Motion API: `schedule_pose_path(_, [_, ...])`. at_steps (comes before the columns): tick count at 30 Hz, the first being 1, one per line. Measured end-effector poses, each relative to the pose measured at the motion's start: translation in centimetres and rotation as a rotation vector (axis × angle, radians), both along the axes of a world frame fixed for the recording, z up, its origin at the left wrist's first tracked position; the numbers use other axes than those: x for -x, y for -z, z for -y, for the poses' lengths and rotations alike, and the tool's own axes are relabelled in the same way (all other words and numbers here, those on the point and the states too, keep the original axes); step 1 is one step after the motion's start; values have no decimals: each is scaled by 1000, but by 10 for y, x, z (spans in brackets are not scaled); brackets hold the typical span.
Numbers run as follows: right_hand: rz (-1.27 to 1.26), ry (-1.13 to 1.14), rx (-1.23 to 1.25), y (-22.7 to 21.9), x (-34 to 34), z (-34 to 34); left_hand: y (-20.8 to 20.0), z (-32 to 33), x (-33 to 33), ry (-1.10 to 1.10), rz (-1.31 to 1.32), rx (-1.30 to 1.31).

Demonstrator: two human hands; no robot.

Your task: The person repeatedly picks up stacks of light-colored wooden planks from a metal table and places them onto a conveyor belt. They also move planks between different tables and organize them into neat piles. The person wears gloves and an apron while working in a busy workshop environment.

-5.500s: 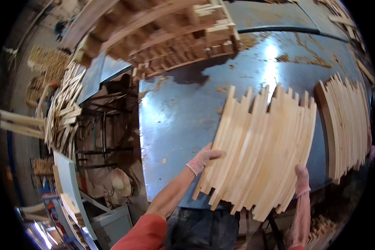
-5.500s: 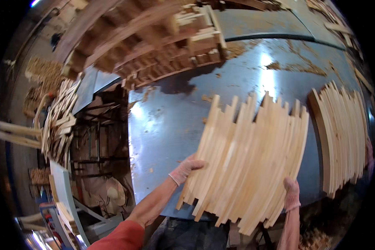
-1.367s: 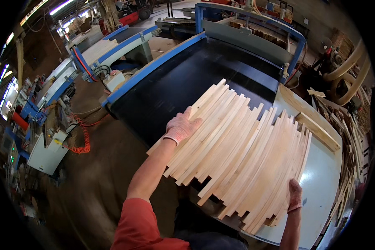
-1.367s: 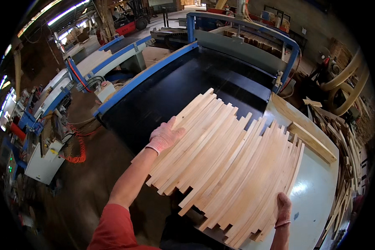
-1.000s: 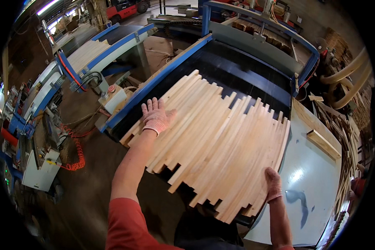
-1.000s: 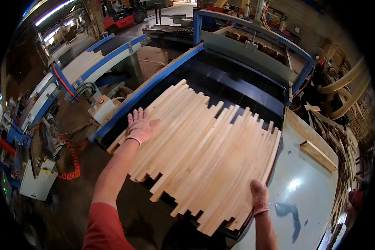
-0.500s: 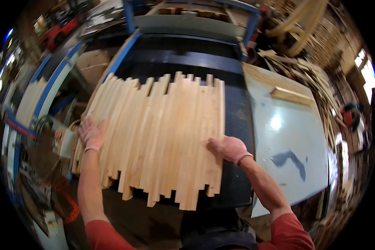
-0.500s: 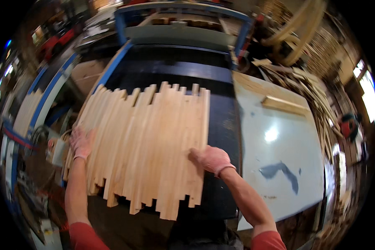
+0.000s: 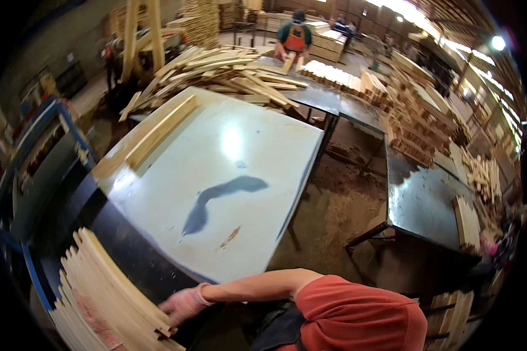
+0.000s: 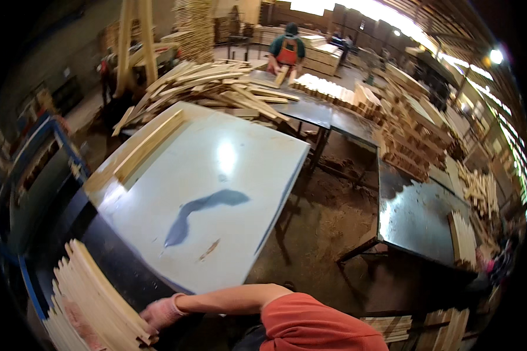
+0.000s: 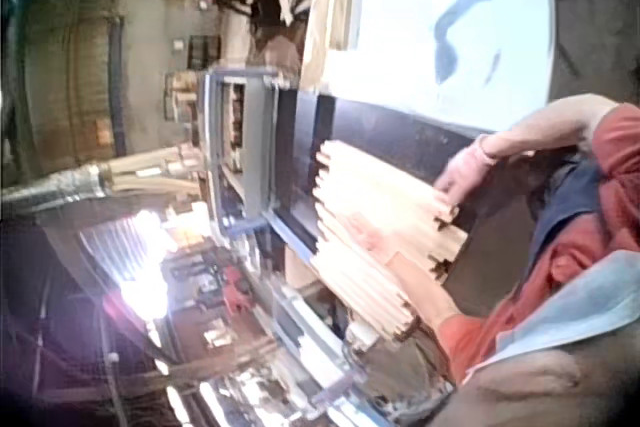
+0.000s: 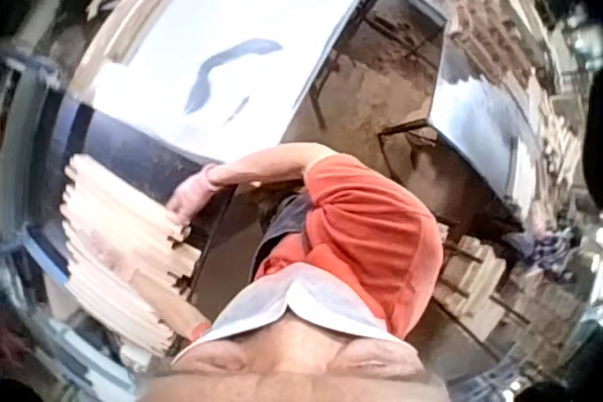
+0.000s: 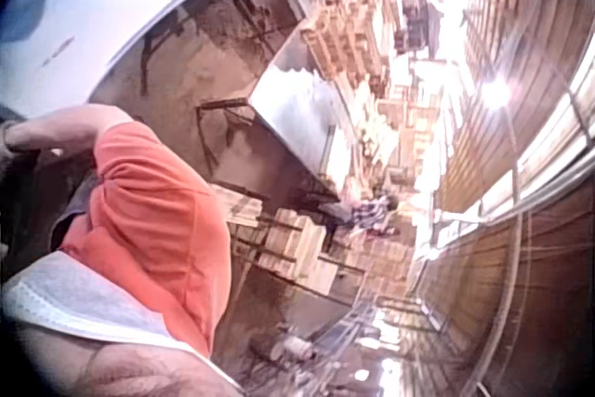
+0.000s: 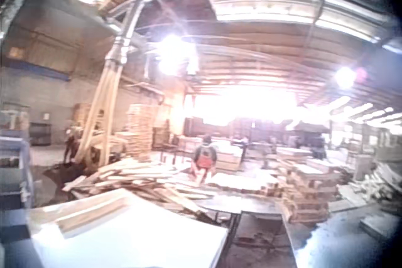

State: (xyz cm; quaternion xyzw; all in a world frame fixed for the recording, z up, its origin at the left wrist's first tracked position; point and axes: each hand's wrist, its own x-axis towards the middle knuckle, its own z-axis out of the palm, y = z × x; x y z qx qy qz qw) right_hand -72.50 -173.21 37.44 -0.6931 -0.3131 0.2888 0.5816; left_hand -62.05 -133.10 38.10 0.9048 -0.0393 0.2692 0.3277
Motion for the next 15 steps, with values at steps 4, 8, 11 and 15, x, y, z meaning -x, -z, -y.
schedule_pose_path(4, [-281, -77, 72, -3, 80, 144, -44, 213, 31, 410, -127, 380])
schedule_pose_path(8, [-403, 253, -83, -9, 168, 325, -62, 408, 82, 614, -399, 714])
schedule_pose_path(11, [-725, 687, -376, -7, 241, 431, -49, 526, 123, 662, -548, 696])
schedule_pose_path(15, [-782, 1024, -592, 15, 327, 539, -9, 678, 162, 919, -713, 879])
